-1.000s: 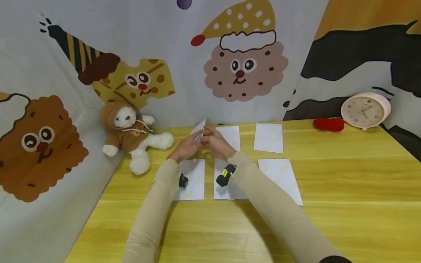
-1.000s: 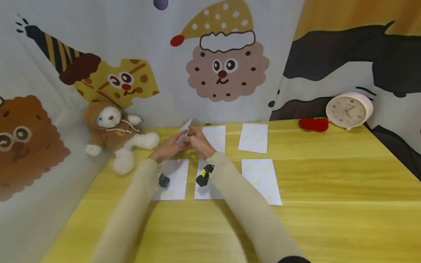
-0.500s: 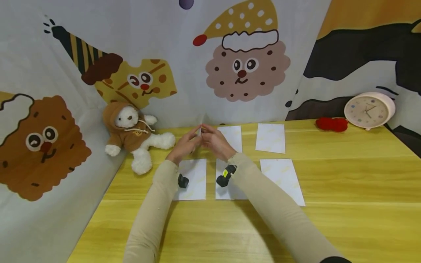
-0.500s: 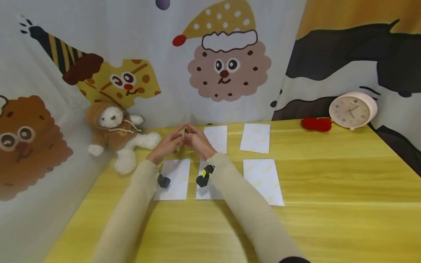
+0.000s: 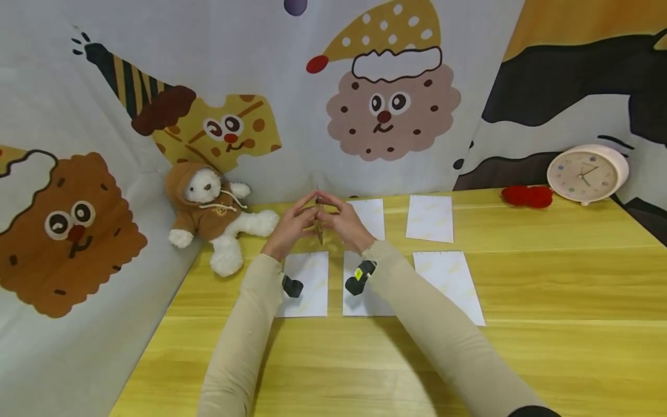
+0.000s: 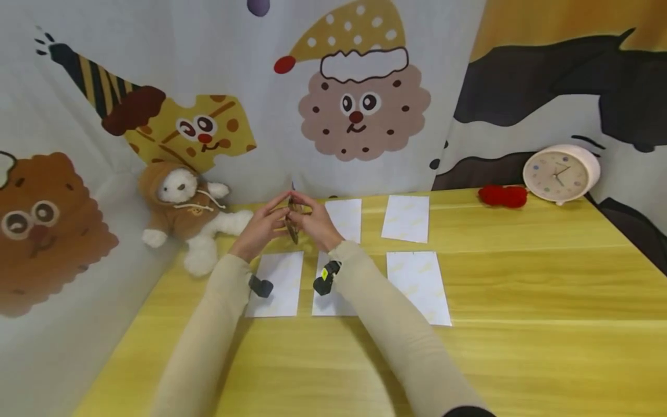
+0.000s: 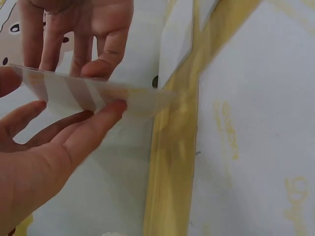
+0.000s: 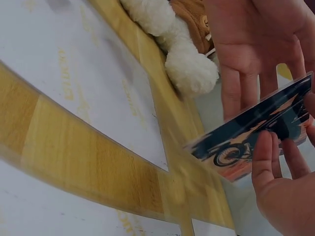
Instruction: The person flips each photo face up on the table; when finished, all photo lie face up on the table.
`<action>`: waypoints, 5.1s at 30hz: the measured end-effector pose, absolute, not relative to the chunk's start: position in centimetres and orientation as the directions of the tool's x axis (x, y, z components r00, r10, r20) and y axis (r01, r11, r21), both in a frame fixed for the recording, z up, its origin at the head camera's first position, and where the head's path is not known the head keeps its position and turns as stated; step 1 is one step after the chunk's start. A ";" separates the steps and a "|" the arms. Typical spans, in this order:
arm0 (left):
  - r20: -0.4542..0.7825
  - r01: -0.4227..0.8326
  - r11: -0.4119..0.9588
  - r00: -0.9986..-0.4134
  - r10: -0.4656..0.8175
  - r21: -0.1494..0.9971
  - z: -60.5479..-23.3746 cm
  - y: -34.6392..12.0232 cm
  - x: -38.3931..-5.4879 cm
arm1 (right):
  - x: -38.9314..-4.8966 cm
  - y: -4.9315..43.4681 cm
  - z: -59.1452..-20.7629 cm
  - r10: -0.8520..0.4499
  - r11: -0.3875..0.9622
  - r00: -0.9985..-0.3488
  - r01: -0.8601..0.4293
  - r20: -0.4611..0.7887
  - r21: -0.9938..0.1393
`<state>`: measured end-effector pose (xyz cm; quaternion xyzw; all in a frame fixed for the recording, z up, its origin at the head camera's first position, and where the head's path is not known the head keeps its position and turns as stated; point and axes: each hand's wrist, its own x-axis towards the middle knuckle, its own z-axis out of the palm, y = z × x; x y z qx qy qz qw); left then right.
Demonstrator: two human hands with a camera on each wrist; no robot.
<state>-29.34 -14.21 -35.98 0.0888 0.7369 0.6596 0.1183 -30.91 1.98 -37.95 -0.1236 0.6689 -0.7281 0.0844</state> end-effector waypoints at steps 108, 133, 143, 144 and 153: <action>-0.177 -0.123 0.169 -0.917 0.357 0.978 -36.3 -11.3 -31.5 | -33.1 13.5 -35.7 -0.376 0.716 -0.924 -0.243 -0.069 -0.654; -0.319 -0.164 0.456 -0.904 0.286 0.875 -36.6 -7.7 -30.7 | -31.1 16.8 -38.2 -0.260 0.204 -0.939 0.177 -0.227 -0.963; -0.199 0.032 0.674 -0.944 0.263 0.738 -37.2 -5.7 -30.2 | -31.3 16.6 -38.7 -0.224 0.127 -0.947 0.205 -0.229 -0.971; -0.190 0.047 0.689 -0.946 0.264 0.723 -37.2 -5.4 -30.3 | -31.4 16.4 -38.6 -0.223 0.102 -0.951 0.196 -0.215 -0.975; -0.203 0.159 0.783 -0.918 0.342 0.601 -36.2 -3.4 -30.4 | -31.6 15.0 -38.1 -0.220 -0.059 -0.966 0.154 -0.137 -0.986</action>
